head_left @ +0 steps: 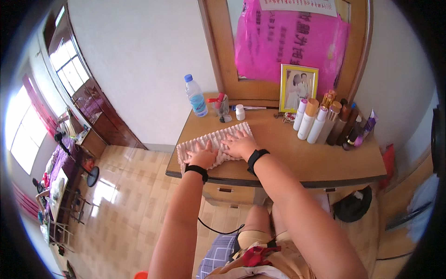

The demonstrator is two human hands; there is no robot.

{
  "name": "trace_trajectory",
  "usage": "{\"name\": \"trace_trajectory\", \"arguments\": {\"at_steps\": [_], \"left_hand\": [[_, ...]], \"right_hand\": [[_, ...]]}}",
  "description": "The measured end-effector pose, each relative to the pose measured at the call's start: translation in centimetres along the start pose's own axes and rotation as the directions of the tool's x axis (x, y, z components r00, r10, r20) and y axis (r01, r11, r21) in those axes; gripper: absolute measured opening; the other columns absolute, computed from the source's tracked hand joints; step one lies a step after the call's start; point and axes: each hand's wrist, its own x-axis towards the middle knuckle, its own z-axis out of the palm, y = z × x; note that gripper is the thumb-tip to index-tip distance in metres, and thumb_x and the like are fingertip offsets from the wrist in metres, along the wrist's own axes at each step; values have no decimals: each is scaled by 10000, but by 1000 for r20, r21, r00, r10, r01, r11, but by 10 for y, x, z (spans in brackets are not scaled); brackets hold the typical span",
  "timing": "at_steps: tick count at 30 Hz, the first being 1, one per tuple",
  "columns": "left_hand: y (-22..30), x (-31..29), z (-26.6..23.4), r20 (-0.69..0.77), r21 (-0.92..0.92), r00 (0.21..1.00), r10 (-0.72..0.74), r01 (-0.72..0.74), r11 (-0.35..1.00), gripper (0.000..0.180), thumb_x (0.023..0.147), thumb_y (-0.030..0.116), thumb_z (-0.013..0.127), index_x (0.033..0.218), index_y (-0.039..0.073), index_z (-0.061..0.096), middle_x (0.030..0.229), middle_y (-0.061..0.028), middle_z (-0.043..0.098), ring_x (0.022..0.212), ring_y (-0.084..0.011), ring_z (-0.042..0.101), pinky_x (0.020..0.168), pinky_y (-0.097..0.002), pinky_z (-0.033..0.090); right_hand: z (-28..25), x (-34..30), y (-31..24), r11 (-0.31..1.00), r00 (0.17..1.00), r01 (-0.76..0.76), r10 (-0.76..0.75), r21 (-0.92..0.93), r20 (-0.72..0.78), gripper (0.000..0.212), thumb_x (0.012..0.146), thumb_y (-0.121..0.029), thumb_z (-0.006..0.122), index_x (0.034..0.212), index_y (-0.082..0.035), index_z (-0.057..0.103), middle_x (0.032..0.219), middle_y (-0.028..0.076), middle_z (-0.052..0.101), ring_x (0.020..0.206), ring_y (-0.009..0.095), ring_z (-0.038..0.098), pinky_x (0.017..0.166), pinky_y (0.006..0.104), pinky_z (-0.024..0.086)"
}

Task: The person wipes a wooden desk with a cloth, moving bottles and a photo frame to reach different parts of the surface.

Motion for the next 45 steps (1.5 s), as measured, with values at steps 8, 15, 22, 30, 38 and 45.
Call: {"name": "trace_trajectory", "arguments": {"at_steps": [8, 15, 22, 30, 38, 45], "left_hand": [[71, 7, -19, 26, -7, 1000, 4, -4, 1000, 469, 954, 420, 202, 1398, 279, 258, 1510, -43, 38, 1334, -479, 18, 872, -811, 94], [158, -28, -42, 76, -48, 988, 132, -128, 991, 527, 921, 486, 260, 1415, 310, 209, 1513, -66, 11, 1313, -525, -10, 907, -779, 119], [150, -53, -6, -14, 78, 947, 321, -319, 944, 541, 909, 484, 305, 1416, 314, 217, 1511, -79, 36, 1313, -528, 13, 926, -760, 132], [169, -144, -10, -83, -67, 956, 282, -287, 955, 624, 882, 577, 298, 1431, 310, 166, 1509, -78, 80, 1329, -499, -5, 951, -742, 42], [192, -163, -2, -180, -118, 933, 311, -335, 935, 623, 879, 577, 306, 1425, 290, 220, 1504, -97, 112, 1336, -487, 8, 944, -748, 8], [168, -151, -14, -112, -221, 923, 369, -385, 896, 655, 832, 633, 360, 1403, 324, 274, 1503, -82, 119, 1344, -467, -25, 971, -719, -39]], "right_hand": [[-12, -15, 54, 991, 985, -132, 128, 27, 115, 553, 859, -559, 415, 1365, -350, 336, 1486, -50, 201, 1364, 304, 168, 1092, 438, 179], [-8, -85, 104, 959, 954, -282, 279, 14, 109, 529, 871, -532, 409, 1359, -340, 347, 1481, -28, 227, 1355, 293, 206, 1069, 461, 209], [16, -143, 102, 969, 973, -222, 214, 104, 81, 601, 873, -595, 354, 1398, -311, 277, 1493, 37, 184, 1369, 337, 124, 1095, 487, 105], [31, -207, 95, 995, 990, -88, 92, 43, -108, 667, 851, -638, 360, 1395, -256, 299, 1459, 57, 265, 1356, 337, 164, 1093, 472, 125], [33, -245, 99, 993, 983, -118, 112, -31, -142, 686, 822, -550, 505, 1384, -206, 315, 1448, 76, 279, 1336, 362, 203, 1081, 501, 131], [31, -223, 70, 968, 970, -223, 209, -114, -124, 733, 796, -508, 559, 1388, -171, 289, 1442, 121, 266, 1299, 445, 224, 1053, 555, 171]]}}
